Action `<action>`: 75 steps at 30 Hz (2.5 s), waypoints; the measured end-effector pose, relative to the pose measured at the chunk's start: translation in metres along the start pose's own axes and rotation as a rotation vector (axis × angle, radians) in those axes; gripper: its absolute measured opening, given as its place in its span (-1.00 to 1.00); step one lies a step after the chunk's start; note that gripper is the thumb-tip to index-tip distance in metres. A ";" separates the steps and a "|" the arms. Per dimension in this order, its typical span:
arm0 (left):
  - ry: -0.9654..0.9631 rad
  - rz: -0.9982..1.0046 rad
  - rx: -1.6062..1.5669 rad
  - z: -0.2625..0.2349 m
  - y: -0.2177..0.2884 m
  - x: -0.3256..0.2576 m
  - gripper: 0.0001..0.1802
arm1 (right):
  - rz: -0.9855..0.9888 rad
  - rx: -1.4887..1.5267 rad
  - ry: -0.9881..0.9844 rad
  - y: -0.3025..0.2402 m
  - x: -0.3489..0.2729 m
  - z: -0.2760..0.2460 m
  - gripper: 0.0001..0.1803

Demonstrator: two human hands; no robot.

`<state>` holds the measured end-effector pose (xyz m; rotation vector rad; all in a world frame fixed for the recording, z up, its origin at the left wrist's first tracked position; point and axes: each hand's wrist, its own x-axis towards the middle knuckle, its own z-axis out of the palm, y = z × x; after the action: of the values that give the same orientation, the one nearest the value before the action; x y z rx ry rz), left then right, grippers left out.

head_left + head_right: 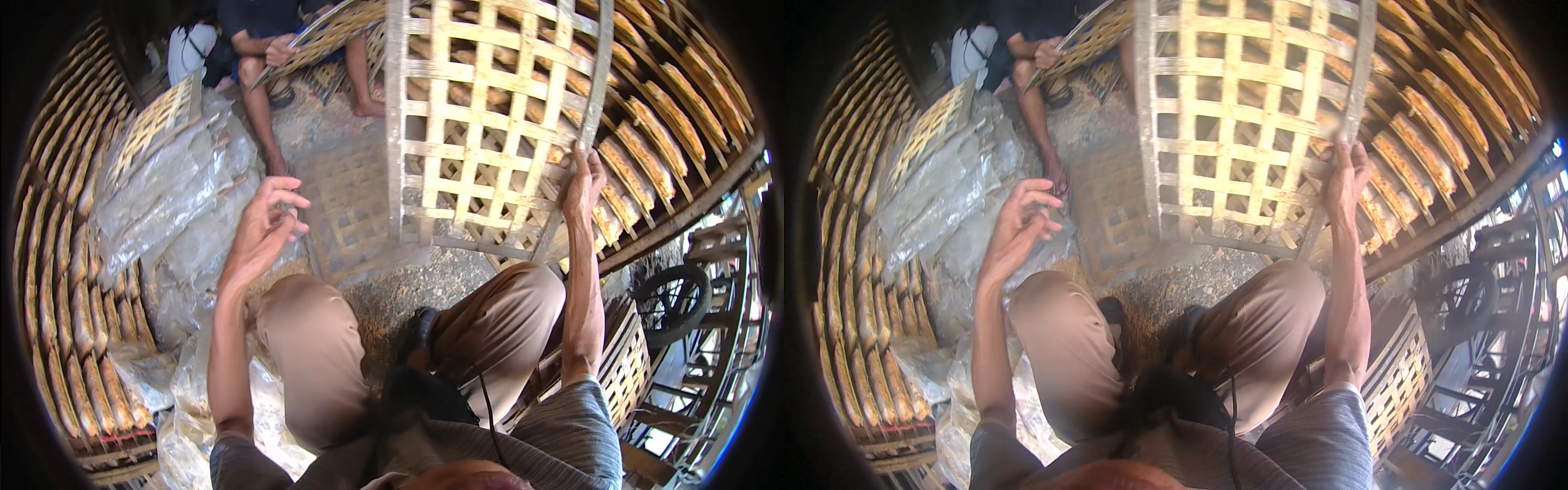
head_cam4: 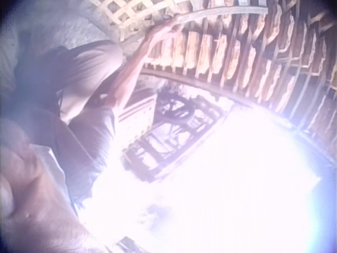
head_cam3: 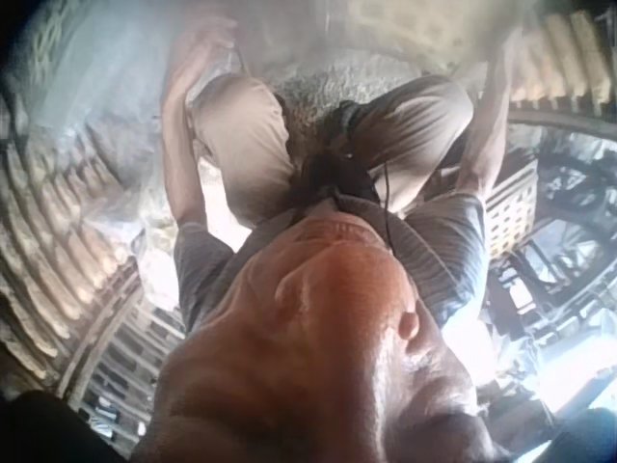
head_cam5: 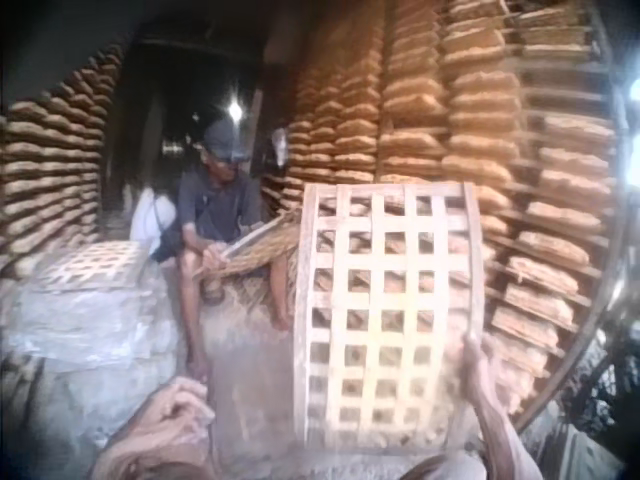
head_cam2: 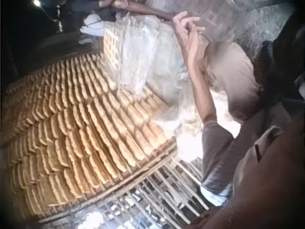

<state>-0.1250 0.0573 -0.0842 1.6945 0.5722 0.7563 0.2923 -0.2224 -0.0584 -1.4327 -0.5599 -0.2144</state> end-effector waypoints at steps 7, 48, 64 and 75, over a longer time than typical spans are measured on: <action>0.051 0.198 0.155 -0.005 0.102 -0.015 -0.85 | -0.081 0.147 -0.026 -0.046 0.001 0.028 -0.70; 0.476 0.329 -0.186 -0.016 0.067 0.001 -0.80 | -0.079 0.269 -0.128 -0.018 -0.050 0.061 -0.75; -1.012 0.648 -1.147 -0.049 0.044 0.010 -0.50 | -0.381 -0.196 -0.112 0.024 -0.008 -0.003 -0.53; 0.045 0.236 -0.548 -0.067 0.023 0.003 -0.60 | -0.061 0.156 -0.150 -0.027 -0.045 0.068 -0.80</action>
<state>-0.1725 0.0979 -0.0507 1.2451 0.1661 1.0160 0.2254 -0.1687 -0.0546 -1.2875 -0.7284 -0.1095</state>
